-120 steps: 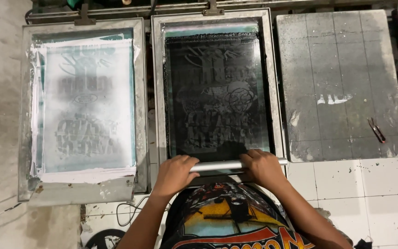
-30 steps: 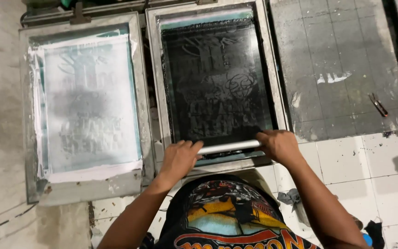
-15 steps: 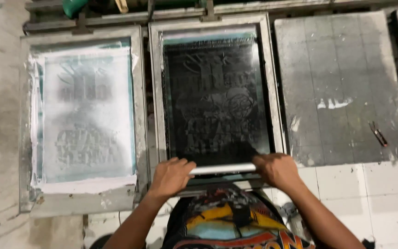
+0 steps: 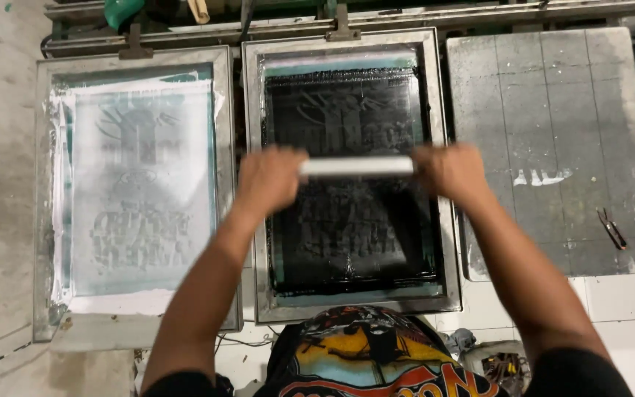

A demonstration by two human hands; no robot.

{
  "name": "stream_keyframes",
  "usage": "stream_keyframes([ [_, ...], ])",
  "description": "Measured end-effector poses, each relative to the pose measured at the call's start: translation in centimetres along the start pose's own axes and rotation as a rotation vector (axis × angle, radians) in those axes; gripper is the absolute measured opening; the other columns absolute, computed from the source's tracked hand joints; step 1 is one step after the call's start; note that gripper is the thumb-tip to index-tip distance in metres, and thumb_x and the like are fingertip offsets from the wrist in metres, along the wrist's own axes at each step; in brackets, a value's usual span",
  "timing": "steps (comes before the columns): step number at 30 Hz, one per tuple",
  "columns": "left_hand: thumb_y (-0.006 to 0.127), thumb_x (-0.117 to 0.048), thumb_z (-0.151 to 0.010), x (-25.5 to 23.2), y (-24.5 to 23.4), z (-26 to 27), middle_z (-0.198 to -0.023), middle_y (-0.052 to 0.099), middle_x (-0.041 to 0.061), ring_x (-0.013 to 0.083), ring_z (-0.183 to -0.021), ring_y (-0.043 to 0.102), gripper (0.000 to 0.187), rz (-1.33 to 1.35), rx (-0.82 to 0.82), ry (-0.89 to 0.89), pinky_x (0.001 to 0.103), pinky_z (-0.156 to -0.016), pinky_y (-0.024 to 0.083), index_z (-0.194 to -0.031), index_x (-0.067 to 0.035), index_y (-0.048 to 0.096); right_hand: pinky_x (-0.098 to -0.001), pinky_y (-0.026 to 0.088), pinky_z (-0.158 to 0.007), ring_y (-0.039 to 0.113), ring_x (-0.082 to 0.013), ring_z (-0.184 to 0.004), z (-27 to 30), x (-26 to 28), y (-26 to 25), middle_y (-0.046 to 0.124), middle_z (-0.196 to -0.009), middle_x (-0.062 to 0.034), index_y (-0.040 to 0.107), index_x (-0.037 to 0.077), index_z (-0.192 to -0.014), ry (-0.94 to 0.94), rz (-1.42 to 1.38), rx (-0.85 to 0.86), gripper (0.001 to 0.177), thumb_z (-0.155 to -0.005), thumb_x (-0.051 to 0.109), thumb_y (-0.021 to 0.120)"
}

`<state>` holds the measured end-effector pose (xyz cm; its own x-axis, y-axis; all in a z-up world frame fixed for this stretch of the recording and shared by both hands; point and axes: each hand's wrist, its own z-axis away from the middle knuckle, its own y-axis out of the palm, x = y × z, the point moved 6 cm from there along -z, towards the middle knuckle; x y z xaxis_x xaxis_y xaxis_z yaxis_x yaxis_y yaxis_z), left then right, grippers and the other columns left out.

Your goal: The person uses a squeegee to spread black ink across a screen printing frame. They repeatedly pull the squeegee from the top to the bottom of the frame to ensure even coverage of the ink over the stencil.

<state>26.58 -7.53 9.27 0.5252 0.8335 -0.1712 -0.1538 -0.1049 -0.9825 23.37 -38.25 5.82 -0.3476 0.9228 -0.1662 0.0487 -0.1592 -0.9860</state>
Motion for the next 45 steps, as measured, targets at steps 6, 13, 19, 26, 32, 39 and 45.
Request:
stream_keyframes([
  [6,0.069,-0.025,-0.087,7.6,2.2,-12.9,-0.086,0.073,0.005,0.0361,-0.088,0.074,0.015,-0.033,-0.198,0.014,0.056,-0.076,0.057,-0.101,-0.025,0.075,-0.0379,0.059,-0.063,0.075,-0.0181,-0.073,-12.7,-6.3,4.4,0.069,-0.077,0.0080,0.068,0.034,-0.103,0.021,0.065,-0.131,0.023,-0.086,0.049,0.073],
  [13,0.081,-0.028,-0.091,10.9,4.5,-20.2,-0.066,0.064,-0.002,0.0269,-0.059,0.064,0.022,-0.153,-0.215,0.045,0.042,-0.042,0.048,-0.078,-0.023,0.064,-0.0345,0.051,-0.053,0.072,-0.0220,-0.077,-20.1,-8.3,5.5,0.073,-0.091,0.0036,0.067,0.028,-0.100,0.102,0.061,0.161,0.037,-0.099,0.064,0.062],
  [19,0.080,-0.027,-0.092,11.8,5.1,-21.1,-0.067,0.066,-0.001,0.0285,-0.064,0.065,0.013,-0.088,-0.120,0.015,0.045,-0.048,0.051,-0.086,-0.024,0.069,-0.0305,0.050,-0.055,0.070,-0.0192,-0.070,-21.5,-8.2,5.0,0.072,-0.081,0.0040,0.061,0.028,-0.103,0.114,0.166,0.352,0.043,-0.102,0.069,0.053],
  [26,0.080,-0.026,-0.089,12.6,4.8,-21.3,-0.074,0.067,-0.001,0.0277,-0.071,0.066,0.015,-0.077,-0.079,0.011,0.044,-0.052,0.051,-0.086,-0.022,0.066,-0.0281,0.049,-0.053,0.071,-0.0169,-0.070,-22.4,-7.5,4.5,0.072,-0.081,0.0067,0.065,0.030,-0.102,0.080,0.188,0.317,0.043,-0.099,0.072,0.055],
  [32,0.083,-0.030,-0.087,13.2,5.3,-21.5,-0.069,0.067,-0.001,0.0282,-0.068,0.067,0.014,-0.078,-0.086,0.013,0.043,-0.048,0.050,-0.090,-0.022,0.071,-0.0309,0.049,-0.052,0.070,-0.0187,-0.070,-22.6,-7.4,5.4,0.071,-0.079,0.0056,0.062,0.028,-0.099,0.082,0.145,0.299,0.045,-0.097,0.073,0.058],
  [39,0.080,-0.031,-0.088,12.7,5.3,-22.1,-0.077,0.071,0.003,0.0330,-0.073,0.070,0.015,-0.116,0.017,-0.020,0.047,-0.053,0.055,-0.097,-0.021,0.072,-0.0286,0.051,-0.053,0.070,-0.0158,-0.070,-22.9,-7.7,6.2,0.071,-0.078,0.0073,0.063,0.028,-0.098,0.073,0.141,0.315,0.043,-0.097,0.071,0.060],
  [45,0.080,-0.055,-0.088,10.5,5.2,-23.1,-0.102,0.075,0.002,0.0267,-0.088,0.071,0.054,-0.093,0.038,0.048,0.042,-0.064,0.055,-0.129,-0.024,0.065,-0.0375,0.058,-0.062,0.074,-0.0264,-0.088,-23.9,-7.2,5.6,0.076,-0.101,-0.0033,0.060,0.033,-0.139,0.134,0.038,0.395,0.074,-0.086,0.084,0.058],
])
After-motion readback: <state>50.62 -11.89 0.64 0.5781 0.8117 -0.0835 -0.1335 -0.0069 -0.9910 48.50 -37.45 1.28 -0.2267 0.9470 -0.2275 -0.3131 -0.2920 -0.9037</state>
